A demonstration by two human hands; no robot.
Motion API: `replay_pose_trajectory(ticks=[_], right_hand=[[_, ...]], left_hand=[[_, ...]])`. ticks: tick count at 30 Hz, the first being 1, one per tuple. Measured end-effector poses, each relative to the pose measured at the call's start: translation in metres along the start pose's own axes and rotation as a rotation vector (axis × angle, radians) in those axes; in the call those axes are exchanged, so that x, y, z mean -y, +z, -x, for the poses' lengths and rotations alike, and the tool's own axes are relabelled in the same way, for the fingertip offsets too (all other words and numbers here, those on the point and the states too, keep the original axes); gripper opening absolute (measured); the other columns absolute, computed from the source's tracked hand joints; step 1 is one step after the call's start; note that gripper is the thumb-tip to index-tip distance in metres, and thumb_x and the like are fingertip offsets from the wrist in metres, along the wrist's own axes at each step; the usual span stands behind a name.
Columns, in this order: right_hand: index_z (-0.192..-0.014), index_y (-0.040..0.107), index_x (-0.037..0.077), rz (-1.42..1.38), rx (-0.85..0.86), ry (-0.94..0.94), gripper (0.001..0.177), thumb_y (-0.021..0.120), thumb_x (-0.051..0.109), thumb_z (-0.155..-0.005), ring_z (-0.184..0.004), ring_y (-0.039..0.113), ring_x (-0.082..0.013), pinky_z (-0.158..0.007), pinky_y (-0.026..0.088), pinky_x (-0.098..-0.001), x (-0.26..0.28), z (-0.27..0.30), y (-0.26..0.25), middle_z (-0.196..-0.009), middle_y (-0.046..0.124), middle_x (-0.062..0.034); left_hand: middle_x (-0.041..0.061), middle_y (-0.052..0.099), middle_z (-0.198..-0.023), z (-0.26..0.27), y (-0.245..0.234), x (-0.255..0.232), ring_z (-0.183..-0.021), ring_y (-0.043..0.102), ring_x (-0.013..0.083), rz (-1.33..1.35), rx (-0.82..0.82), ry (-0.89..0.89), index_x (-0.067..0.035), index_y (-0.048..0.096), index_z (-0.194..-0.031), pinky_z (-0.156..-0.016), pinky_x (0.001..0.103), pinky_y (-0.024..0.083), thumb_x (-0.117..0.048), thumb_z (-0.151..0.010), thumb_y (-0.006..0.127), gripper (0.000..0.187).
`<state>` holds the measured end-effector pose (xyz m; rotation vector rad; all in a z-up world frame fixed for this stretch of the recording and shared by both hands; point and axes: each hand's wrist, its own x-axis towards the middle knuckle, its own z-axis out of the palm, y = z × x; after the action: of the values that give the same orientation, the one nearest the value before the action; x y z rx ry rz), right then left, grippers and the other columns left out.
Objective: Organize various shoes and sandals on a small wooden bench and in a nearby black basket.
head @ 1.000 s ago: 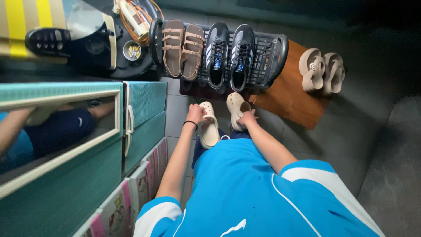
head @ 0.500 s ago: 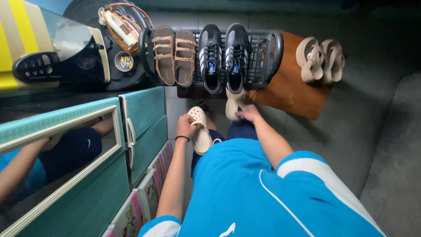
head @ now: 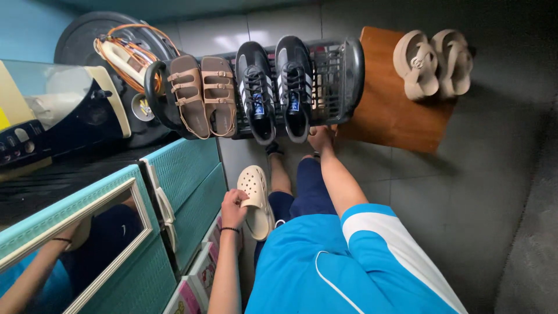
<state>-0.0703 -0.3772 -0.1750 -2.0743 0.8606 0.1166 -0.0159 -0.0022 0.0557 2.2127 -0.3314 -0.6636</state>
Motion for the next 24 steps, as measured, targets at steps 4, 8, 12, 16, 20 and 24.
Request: replay_pose_trajectory(ticks=[4,8,12,16,20,24], right_hand=[[-0.068,0.051,0.003,0.037,-0.084,-0.041,0.034,0.074,0.022,-0.084,-0.050,0.049,-0.0268,-0.056,0.038,-0.0420,-0.002,0.003,0.015,-0.061,0.046,-0.0160],[-0.079,0.055,0.005,0.047,-0.125,-0.068,0.025,0.071,0.022,-0.089,-0.063,0.054,-0.0284,-0.065,0.043,-0.0418,-0.006,-0.008,0.018,-0.074,0.051,-0.0166],[-0.086,0.057,0.007,0.053,-0.155,-0.082,0.021,0.070,0.023,-0.091,-0.073,0.056,-0.0278,-0.071,0.045,-0.0413,-0.007,-0.021,0.012,-0.084,0.054,-0.0150],[-0.097,0.059,0.011,0.060,-0.183,-0.097,0.016,0.069,0.023,-0.094,-0.088,0.060,-0.0269,-0.081,0.049,-0.0406,-0.003,-0.026,0.011,-0.097,0.060,-0.0125],[-0.108,0.062,0.014,0.077,-0.210,-0.105,0.015,0.067,0.023,-0.097,-0.104,0.064,-0.0260,-0.090,0.053,-0.0399,-0.003,-0.018,-0.001,-0.111,0.066,-0.0100],[-0.115,0.063,0.016,0.088,-0.232,-0.152,0.018,0.066,0.024,-0.099,-0.114,0.067,-0.0254,-0.097,0.055,-0.0395,0.008,-0.018,-0.008,-0.120,0.069,-0.0084]], left_hand=[[0.003,0.068,-0.093,0.007,0.002,-0.015,-0.088,0.064,0.0219,0.005,0.001,-0.018,-0.006,0.067,-0.081,-0.067,0.029,0.057,0.007,-0.069,0.071,0.018],[0.004,0.067,-0.093,0.012,0.008,-0.023,-0.092,0.064,0.0227,0.025,0.019,0.012,-0.005,0.067,-0.082,-0.071,0.032,0.056,0.010,-0.064,0.065,0.024],[0.003,0.067,-0.093,0.012,0.021,-0.022,-0.093,0.064,0.0224,0.025,0.014,0.007,-0.006,0.069,-0.085,-0.073,0.032,0.057,0.011,-0.065,0.063,0.027],[0.004,0.067,-0.093,0.011,0.027,-0.038,-0.093,0.063,0.0248,0.008,0.011,0.020,-0.005,0.068,-0.084,-0.076,0.034,0.055,0.011,-0.063,0.063,0.027],[0.005,0.065,-0.093,0.015,0.036,-0.046,-0.095,0.061,0.0267,0.000,-0.004,-0.003,-0.005,0.067,-0.084,-0.079,0.035,0.053,0.011,-0.064,0.064,0.025],[0.007,0.063,-0.092,0.019,0.035,-0.060,-0.097,0.059,0.0296,0.001,-0.059,0.067,-0.003,0.064,-0.083,-0.083,0.038,0.051,0.013,-0.063,0.061,0.026]])
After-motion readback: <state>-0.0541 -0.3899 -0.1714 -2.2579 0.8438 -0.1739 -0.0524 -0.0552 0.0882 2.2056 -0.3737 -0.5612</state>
